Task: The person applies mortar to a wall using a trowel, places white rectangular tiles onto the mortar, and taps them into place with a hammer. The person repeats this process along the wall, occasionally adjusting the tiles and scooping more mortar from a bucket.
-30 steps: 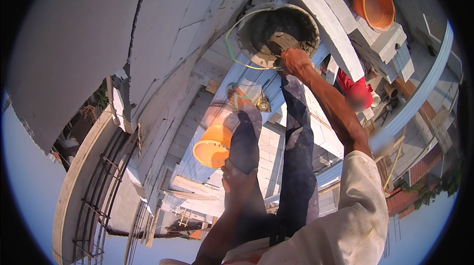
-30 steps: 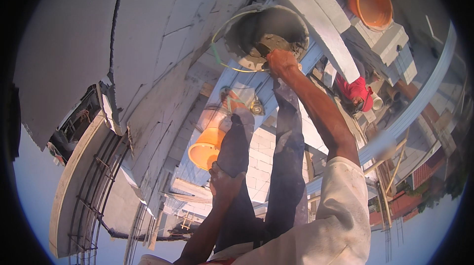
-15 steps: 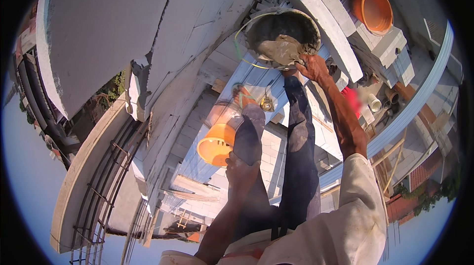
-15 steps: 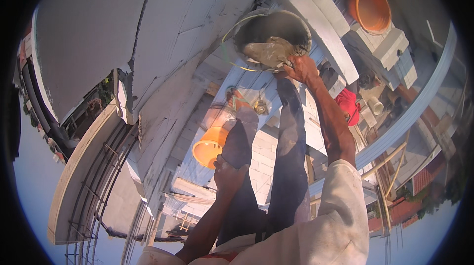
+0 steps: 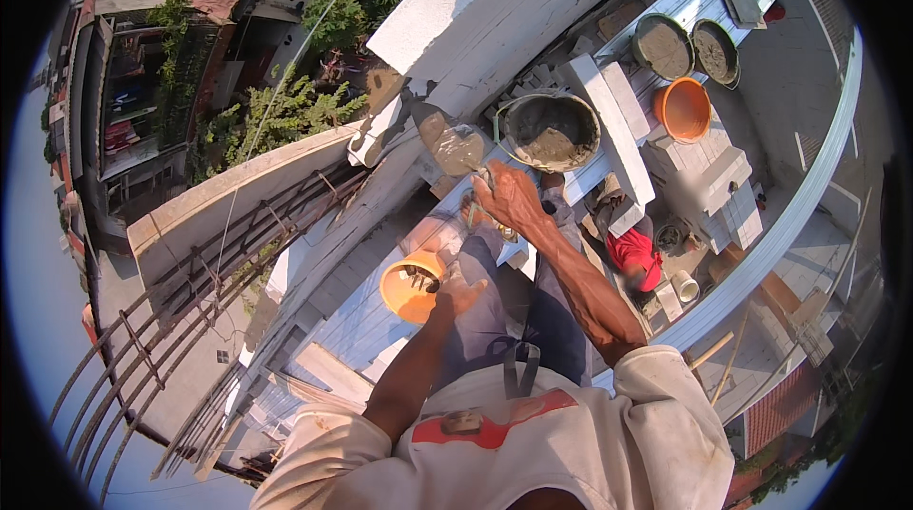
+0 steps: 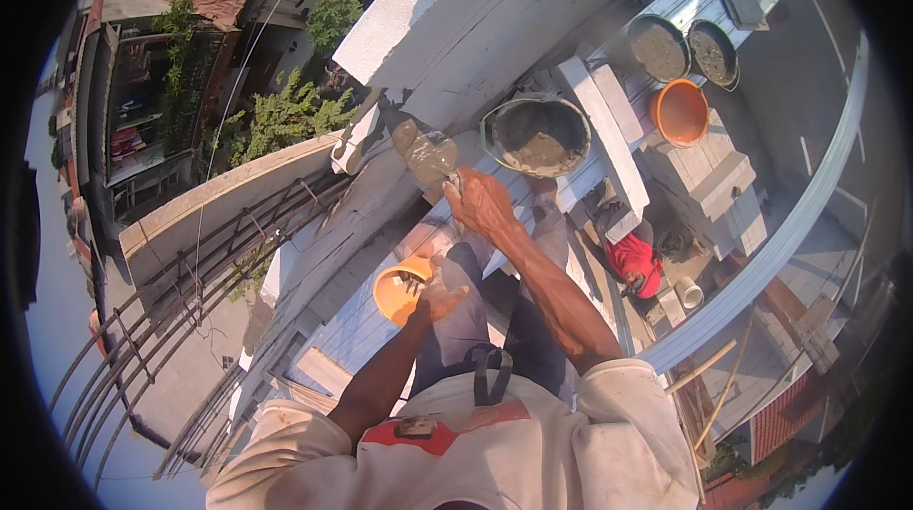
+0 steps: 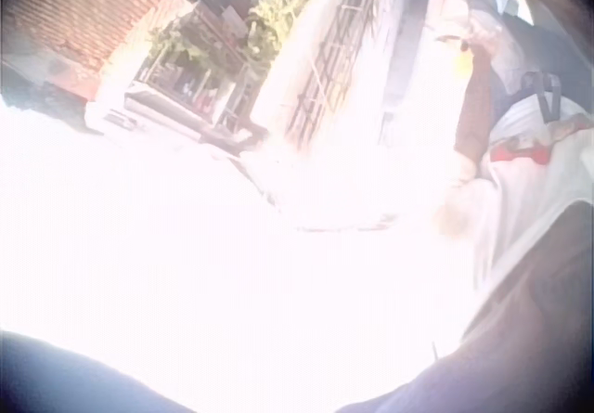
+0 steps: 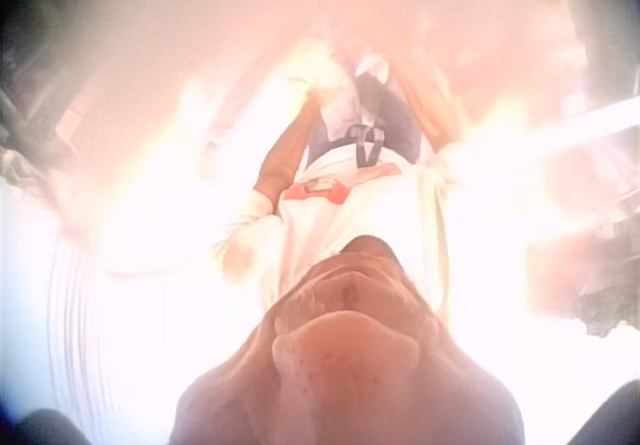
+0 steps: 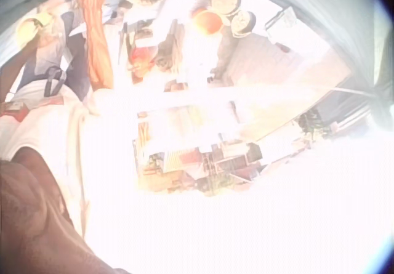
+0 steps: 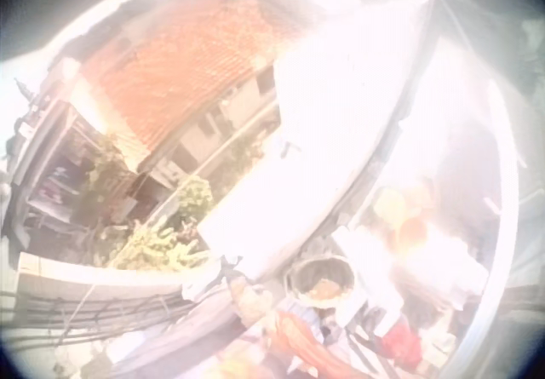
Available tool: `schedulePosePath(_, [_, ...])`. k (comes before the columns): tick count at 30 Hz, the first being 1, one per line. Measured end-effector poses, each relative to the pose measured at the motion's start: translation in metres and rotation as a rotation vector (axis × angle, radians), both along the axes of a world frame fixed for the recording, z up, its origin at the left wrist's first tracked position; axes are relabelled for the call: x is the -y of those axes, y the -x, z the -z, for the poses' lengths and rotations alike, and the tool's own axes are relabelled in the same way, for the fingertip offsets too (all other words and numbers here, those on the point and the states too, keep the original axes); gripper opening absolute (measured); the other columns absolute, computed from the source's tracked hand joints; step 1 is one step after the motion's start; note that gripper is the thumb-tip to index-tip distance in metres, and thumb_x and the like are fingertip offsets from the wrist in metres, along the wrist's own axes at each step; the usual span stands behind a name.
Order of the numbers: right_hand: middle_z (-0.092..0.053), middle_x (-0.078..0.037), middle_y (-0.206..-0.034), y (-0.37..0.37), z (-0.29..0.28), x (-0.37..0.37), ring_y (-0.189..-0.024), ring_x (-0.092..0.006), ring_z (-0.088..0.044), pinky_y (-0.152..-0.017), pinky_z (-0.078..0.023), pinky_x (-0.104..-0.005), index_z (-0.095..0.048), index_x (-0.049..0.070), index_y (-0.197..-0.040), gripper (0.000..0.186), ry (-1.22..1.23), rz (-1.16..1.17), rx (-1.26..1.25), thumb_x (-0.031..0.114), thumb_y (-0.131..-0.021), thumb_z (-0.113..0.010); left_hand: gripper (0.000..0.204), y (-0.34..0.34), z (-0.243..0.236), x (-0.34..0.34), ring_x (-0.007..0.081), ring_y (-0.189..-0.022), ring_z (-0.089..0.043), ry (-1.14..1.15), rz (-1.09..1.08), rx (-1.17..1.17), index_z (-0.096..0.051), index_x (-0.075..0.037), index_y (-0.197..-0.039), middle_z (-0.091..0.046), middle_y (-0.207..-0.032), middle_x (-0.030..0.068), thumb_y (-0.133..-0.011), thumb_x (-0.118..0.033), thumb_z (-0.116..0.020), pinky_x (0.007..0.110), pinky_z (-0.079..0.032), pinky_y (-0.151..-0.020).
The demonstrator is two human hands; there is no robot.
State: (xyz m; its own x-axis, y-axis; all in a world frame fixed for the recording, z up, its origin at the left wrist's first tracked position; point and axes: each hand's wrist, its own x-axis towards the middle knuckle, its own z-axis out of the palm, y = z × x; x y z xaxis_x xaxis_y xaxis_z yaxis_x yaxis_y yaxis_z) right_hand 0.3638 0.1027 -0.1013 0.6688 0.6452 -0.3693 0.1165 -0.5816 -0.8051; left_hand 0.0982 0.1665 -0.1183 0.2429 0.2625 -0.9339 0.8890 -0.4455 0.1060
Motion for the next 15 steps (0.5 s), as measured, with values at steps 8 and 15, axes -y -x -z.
schedulePosePath(8, [-0.068,-0.022,-0.07,-0.061,-0.033,-0.069,-0.063,-0.0341,-0.069,-0.061,-0.054,-0.0441,-0.066,-0.007,-0.095,0.041,0.008,0.057,-0.249,0.034,-0.095,-0.062,0.088,0.056,0.0,-0.031,0.0391,-0.145,-0.046,0.093,-0.281,0.228,-0.043,0.01,-0.151,-0.048,-0.154,0.0301,-0.091,-0.05,-0.068,0.04,-0.037,-0.119])
schedulePosePath(15, [-0.055,-0.001,-0.064,-0.076,-0.097,-0.071,-0.049,-0.0118,-0.052,-0.043,-0.039,-0.0293,-0.063,0.004,-0.083,0.026,-0.063,0.145,-0.556,0.025,-0.099,-0.062,0.065,0.104,-0.002,-0.035,0.0409,-0.123,-0.064,0.015,-0.473,0.291,-0.064,0.011,-0.125,-0.067,-0.126,0.0313,-0.088,-0.043,-0.07,0.043,-0.047,-0.105])
